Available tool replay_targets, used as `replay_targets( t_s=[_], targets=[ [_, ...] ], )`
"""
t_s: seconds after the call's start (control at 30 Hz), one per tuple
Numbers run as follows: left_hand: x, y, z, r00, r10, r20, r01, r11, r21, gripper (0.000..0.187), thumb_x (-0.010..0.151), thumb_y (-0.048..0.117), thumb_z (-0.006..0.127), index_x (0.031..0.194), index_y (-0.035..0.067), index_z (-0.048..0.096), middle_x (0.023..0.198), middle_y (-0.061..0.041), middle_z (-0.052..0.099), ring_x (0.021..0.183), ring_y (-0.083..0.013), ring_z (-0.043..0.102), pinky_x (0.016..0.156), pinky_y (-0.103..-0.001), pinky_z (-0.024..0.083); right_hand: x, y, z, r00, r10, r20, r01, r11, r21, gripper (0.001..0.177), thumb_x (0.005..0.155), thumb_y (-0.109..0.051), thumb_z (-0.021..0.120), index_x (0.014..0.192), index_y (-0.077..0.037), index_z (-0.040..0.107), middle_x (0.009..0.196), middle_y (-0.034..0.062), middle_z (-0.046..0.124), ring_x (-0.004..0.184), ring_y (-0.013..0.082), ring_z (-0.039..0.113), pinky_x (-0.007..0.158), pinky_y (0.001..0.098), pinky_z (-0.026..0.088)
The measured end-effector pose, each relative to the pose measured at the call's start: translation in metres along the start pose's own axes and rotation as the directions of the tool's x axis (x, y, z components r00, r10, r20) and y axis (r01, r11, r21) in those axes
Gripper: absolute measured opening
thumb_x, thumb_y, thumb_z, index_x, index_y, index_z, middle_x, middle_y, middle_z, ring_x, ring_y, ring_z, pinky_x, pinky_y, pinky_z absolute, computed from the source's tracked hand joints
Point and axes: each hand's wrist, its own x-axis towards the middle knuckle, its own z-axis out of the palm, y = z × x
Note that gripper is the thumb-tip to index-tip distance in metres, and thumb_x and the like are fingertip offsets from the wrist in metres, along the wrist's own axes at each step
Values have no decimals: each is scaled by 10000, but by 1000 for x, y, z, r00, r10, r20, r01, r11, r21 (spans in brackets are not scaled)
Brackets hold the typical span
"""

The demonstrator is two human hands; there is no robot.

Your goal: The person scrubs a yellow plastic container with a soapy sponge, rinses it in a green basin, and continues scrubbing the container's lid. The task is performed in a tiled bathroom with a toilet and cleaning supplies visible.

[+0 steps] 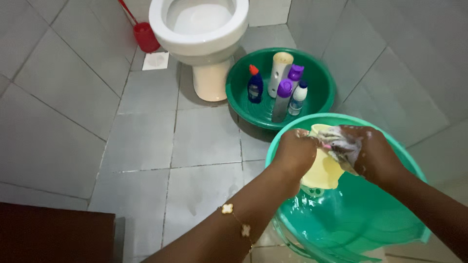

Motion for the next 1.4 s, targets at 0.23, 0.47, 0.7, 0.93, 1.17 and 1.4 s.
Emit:
replay_targets(
  t_s=[0.23, 0.47, 0.7, 0.93, 1.17, 1.4],
  targets=[
    [42, -43, -30, 999, 42, -8, -42, 999, 25, 331, 893, 131, 613, 1160, -63, 627, 1067, -184, 645, 955, -326, 624, 767, -473, 539, 10, 47, 71, 966, 87, 242, -29, 972, -233, 570, 821, -38, 824, 1363, -109, 663, 1165, 100, 778, 926, 200, 800, 858, 349, 643],
    [66, -72, -39, 999, -54, 5, 53, 997, 59, 274, 898, 204, 622, 1127, 57, 652, 1276, -168, 625, 1222, -334, 557, 1014, -553, 409, 9, 89, 128, 891, 22, 453, 52, 987, -151, 506, 838, -32, 705, 1339, -94, 669, 1057, 108, 783, 853, 233, 762, 768, 378, 649],
    [86, -99, -42, 988, -153, 1, 152, 983, 101, 342, 942, 217, 597, 1244, 66, 658, 1394, -169, 569, 1315, -367, 521, 1060, -590, 405, 9, 135, 170, 841, 152, 519, 10, 955, -296, 250, 877, 17, 617, 1070, 10, 777, 904, 110, 785, 737, 206, 699, 706, 377, 572],
    [126, -125, -40, 973, -232, -11, 232, 973, 23, 416, 953, 244, 599, 1329, 67, 617, 1398, -162, 589, 1262, -313, 573, 1002, -480, 449, 20, 166, 187, 854, 79, 514, -281, 902, 328, 266, 903, 47, 573, 1072, 38, 777, 918, 167, 782, 725, 216, 667, 659, 358, 567],
    [168, -151, -42, 899, 30, 437, -375, -463, 803, 596, 871, 109, 715, 1440, 110, 536, 1346, -54, 641, 1232, -180, 623, 943, -288, 541, 33, 207, 178, 899, 360, 250, -431, 830, 355, 204, 974, -89, 562, 1061, 10, 718, 868, 188, 738, 697, 288, 675, 650, 438, 574],
    [252, -203, -30, 951, 29, 308, -309, 21, 951, 482, 878, 95, 653, 1353, 112, 573, 1222, -50, 653, 1073, -206, 674, 791, -286, 574, 63, 325, 212, 700, 655, 283, -691, 722, 38, 219, 954, -154, 661, 968, 64, 666, 908, 195, 679, 780, 314, 663, 767, 495, 600]
  ],
)
